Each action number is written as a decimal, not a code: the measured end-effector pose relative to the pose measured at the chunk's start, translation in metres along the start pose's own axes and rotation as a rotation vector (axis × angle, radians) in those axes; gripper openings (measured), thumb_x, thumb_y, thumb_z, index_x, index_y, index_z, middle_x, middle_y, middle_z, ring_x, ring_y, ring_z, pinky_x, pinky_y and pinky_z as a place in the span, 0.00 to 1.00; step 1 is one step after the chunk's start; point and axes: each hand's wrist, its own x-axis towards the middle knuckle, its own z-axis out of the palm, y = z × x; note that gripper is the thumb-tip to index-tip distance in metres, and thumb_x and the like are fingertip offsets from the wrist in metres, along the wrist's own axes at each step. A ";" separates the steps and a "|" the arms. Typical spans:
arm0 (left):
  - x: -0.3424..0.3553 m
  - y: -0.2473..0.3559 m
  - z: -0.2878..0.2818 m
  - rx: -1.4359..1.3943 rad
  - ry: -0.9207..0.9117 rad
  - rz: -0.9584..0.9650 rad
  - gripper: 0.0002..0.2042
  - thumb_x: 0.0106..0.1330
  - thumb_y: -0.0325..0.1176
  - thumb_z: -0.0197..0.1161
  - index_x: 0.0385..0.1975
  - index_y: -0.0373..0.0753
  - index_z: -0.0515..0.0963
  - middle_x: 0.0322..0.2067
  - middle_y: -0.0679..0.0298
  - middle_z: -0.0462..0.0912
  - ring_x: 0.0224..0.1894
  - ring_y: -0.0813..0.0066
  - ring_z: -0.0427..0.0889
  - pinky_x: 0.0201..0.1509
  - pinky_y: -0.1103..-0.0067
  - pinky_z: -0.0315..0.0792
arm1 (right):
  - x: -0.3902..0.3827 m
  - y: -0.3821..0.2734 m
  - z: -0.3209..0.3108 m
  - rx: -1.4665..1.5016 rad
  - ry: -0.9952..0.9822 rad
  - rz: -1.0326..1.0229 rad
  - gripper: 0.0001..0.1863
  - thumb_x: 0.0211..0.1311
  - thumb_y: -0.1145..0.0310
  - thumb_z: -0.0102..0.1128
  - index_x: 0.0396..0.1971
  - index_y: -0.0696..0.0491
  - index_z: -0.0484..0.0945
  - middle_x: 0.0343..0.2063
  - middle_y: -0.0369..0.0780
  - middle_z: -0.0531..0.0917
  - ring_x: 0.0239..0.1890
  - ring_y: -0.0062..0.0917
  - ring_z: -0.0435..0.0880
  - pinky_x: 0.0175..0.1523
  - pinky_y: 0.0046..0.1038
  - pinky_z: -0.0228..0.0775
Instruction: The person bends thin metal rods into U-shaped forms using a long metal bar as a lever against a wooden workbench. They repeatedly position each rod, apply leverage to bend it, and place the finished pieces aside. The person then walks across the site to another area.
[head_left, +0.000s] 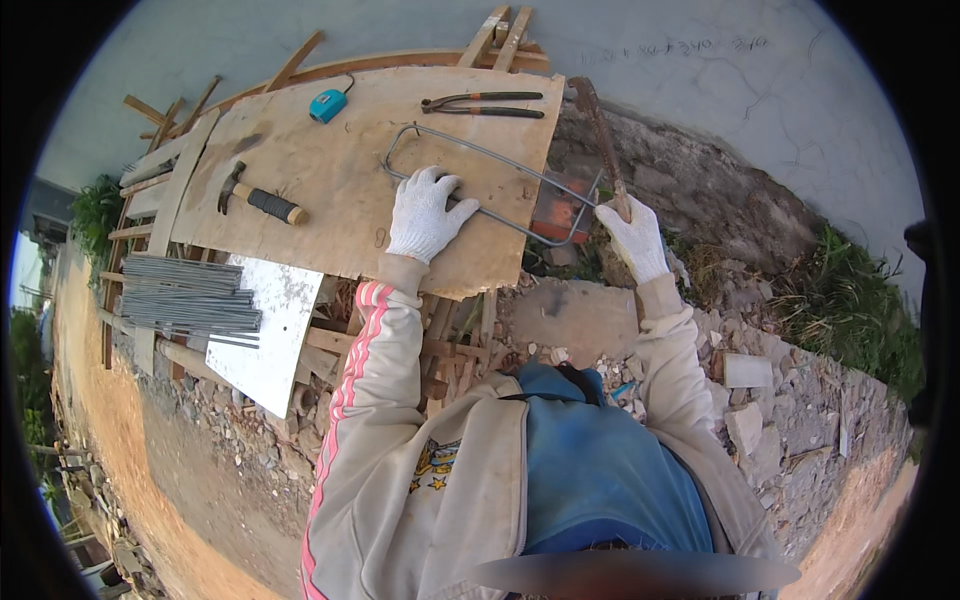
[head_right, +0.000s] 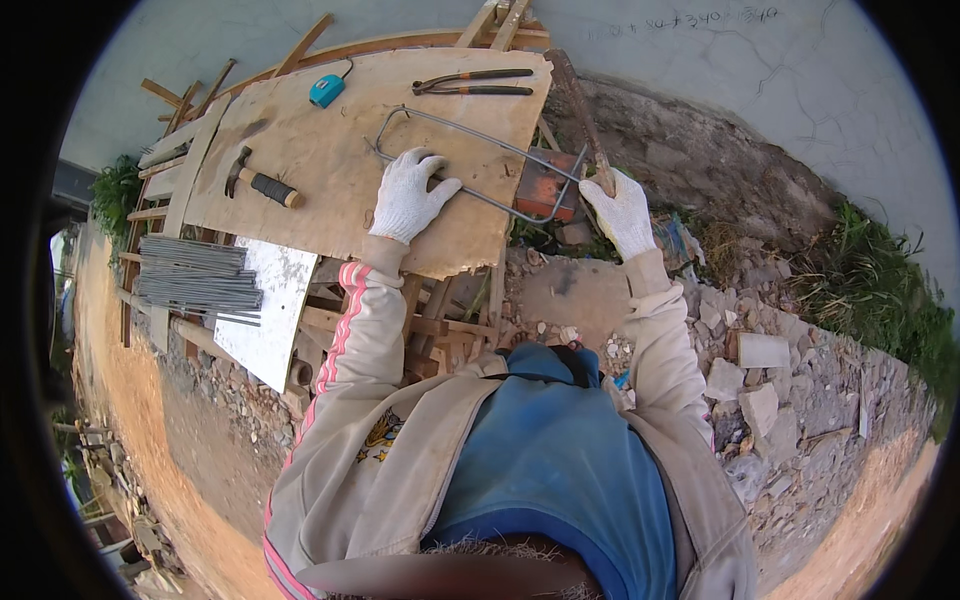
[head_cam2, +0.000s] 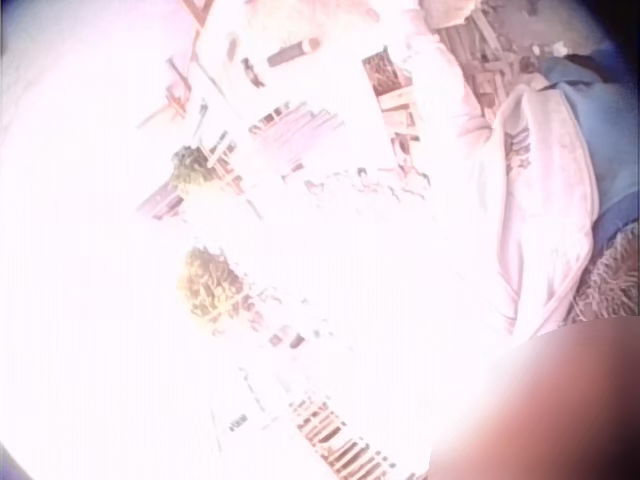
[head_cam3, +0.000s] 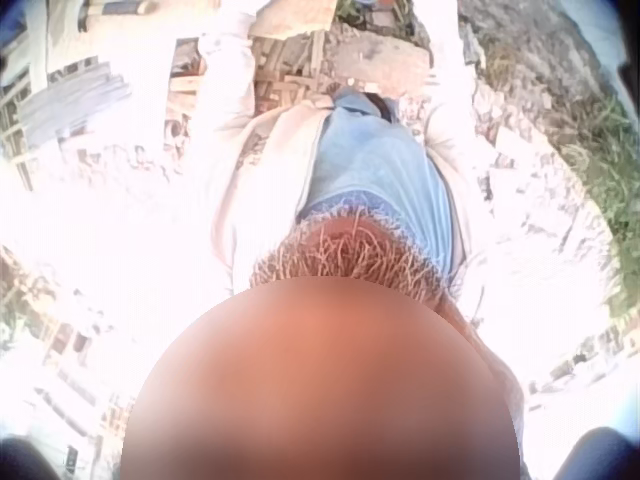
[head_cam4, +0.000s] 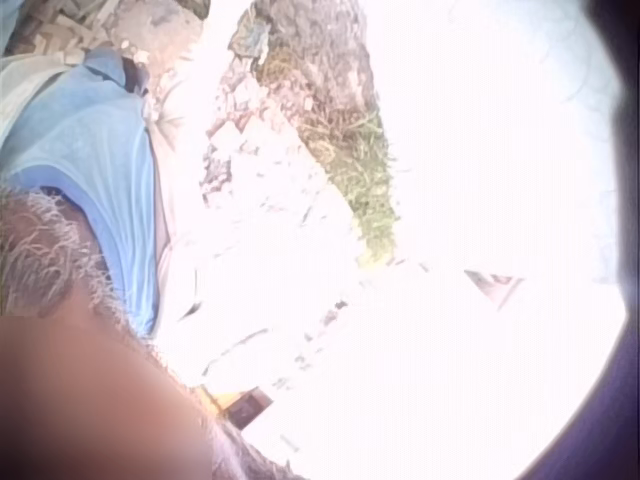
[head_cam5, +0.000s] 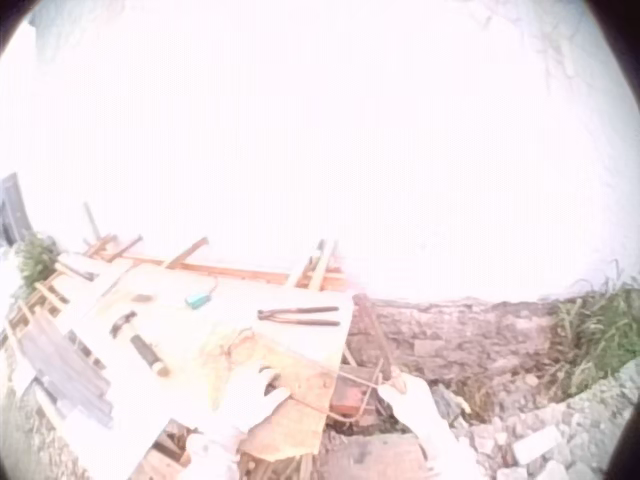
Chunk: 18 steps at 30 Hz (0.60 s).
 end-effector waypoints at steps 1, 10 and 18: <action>-0.001 0.005 0.000 -0.009 -0.014 0.040 0.20 0.59 0.52 0.71 0.40 0.42 0.84 0.45 0.56 0.81 0.53 0.55 0.80 0.64 0.59 0.67 | 0.000 0.000 -0.001 0.002 -0.004 0.027 0.19 0.64 0.56 0.69 0.37 0.59 0.82 0.26 0.40 0.81 0.31 0.25 0.75 0.41 0.33 0.70; 0.007 0.015 -0.019 0.053 -0.099 0.181 0.19 0.55 0.52 0.74 0.32 0.42 0.83 0.33 0.58 0.80 0.44 0.53 0.78 0.57 0.60 0.68 | -0.008 -0.003 -0.009 0.079 -0.001 0.017 0.13 0.67 0.60 0.70 0.37 0.55 0.81 0.18 0.28 0.73 0.17 0.11 0.69 0.23 0.22 0.57; 0.002 0.007 -0.016 -0.044 -0.114 0.128 0.17 0.58 0.51 0.72 0.32 0.42 0.83 0.35 0.58 0.80 0.45 0.52 0.78 0.57 0.61 0.69 | -0.001 0.002 -0.005 0.053 -0.023 0.074 0.18 0.64 0.57 0.70 0.35 0.59 0.81 0.24 0.35 0.79 0.27 0.19 0.73 0.34 0.29 0.66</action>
